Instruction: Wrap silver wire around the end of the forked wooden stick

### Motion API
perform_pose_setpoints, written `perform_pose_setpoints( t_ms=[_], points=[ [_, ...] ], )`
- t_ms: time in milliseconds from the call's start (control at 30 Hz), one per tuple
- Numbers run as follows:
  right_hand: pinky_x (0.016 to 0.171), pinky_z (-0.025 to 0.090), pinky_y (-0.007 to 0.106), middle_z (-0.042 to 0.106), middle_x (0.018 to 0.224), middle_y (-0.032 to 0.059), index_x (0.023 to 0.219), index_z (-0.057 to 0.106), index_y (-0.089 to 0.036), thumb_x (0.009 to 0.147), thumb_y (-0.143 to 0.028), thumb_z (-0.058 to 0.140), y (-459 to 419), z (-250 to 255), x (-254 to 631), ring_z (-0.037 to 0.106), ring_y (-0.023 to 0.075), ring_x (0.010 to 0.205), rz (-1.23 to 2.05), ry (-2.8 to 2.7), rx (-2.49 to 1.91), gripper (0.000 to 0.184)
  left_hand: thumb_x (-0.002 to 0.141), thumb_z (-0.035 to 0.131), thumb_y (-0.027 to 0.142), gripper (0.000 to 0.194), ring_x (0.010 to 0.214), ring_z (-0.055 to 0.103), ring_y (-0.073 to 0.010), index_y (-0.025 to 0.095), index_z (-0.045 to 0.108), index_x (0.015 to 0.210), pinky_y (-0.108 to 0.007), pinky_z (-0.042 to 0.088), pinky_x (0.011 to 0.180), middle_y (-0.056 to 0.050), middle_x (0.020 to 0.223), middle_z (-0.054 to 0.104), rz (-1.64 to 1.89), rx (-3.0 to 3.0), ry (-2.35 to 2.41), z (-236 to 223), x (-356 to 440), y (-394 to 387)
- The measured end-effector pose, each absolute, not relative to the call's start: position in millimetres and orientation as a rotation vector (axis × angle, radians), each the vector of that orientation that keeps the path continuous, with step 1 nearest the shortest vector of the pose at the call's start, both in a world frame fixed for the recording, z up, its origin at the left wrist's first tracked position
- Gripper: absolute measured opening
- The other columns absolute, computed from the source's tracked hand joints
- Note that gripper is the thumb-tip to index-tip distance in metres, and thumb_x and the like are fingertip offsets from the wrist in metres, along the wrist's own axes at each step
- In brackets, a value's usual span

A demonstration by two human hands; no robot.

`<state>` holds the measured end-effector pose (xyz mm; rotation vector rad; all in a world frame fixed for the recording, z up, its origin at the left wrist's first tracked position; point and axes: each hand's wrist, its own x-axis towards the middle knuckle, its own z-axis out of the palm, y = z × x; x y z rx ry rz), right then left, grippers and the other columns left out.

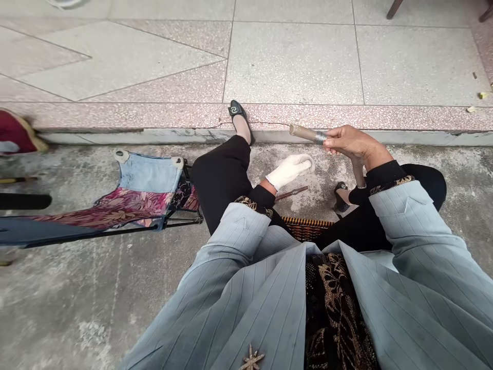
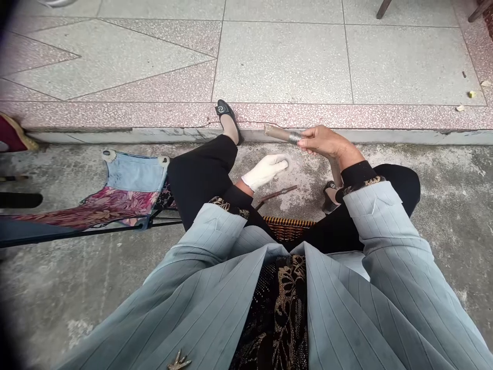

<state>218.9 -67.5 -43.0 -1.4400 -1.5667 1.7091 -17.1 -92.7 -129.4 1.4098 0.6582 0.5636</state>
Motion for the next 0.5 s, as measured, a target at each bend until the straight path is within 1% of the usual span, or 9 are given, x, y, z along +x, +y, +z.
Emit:
perform_pose_setpoints(
  t_ms=[67, 167, 300, 400, 500],
  points=[
    [0.056, 0.040, 0.025, 0.060, 0.064, -0.0011, 0.076, 0.070, -0.018, 0.076, -0.040, 0.085, -68, -43, 216, 0.050, 0.0106, 0.060, 1.655, -1.587, -1.555, 0.026, 0.092, 0.058, 0.058, 0.045, 0.056, 0.039, -0.0084, 0.014, 0.063, 0.082, -0.024, 0.032, 0.056, 0.001, 0.067, 0.052, 0.522, 1.510, 0.708, -127, -17, -94],
    [0.059, 0.042, 0.027, 0.061, 0.067, 0.0006, 0.079, 0.070, -0.018, 0.083, -0.034, 0.078, -69, -46, 213, 0.050, 0.0119, 0.062, 1.588, -1.649, -1.669, 0.019, 0.093, 0.053, 0.045, 0.035, 0.060, 0.042, -0.0100, 0.015, 0.063, 0.081, -0.024, 0.034, 0.061, 0.001, 0.069, 0.054, 0.461, 1.700, 0.778, -126, -18, -93],
    [0.064, 0.044, 0.030, 0.060, 0.068, 0.0018, 0.086, 0.072, -0.016, 0.086, -0.031, 0.073, -67, -54, 212, 0.052, 0.0138, 0.064, 1.426, -1.803, -1.846, 0.015, 0.092, 0.051, 0.038, 0.030, 0.068, 0.050, -0.0125, 0.014, 0.065, 0.081, -0.025, 0.040, 0.070, -0.001, 0.073, 0.059, 0.369, 1.869, 0.842, -126, -17, -92],
    [0.066, 0.041, 0.031, 0.061, 0.070, 0.0026, 0.091, 0.076, -0.014, 0.088, -0.030, 0.071, -64, -59, 210, 0.055, 0.0155, 0.068, 1.243, -2.054, -1.991, 0.017, 0.093, 0.051, 0.034, 0.028, 0.077, 0.057, -0.0151, 0.013, 0.069, 0.087, -0.027, 0.043, 0.078, -0.003, 0.083, 0.067, 0.306, 1.931, 0.919, -127, -18, -91],
    [0.067, 0.039, 0.032, 0.066, 0.081, 0.0057, 0.099, 0.079, -0.015, 0.089, -0.033, 0.070, -64, -58, 207, 0.056, 0.0173, 0.074, 1.129, -2.253, -2.080, 0.022, 0.094, 0.051, 0.035, 0.031, 0.084, 0.060, -0.0177, 0.014, 0.072, 0.099, -0.028, 0.044, 0.081, -0.006, 0.093, 0.071, 0.281, 1.962, 0.967, -126, -20, -91]
  ],
)
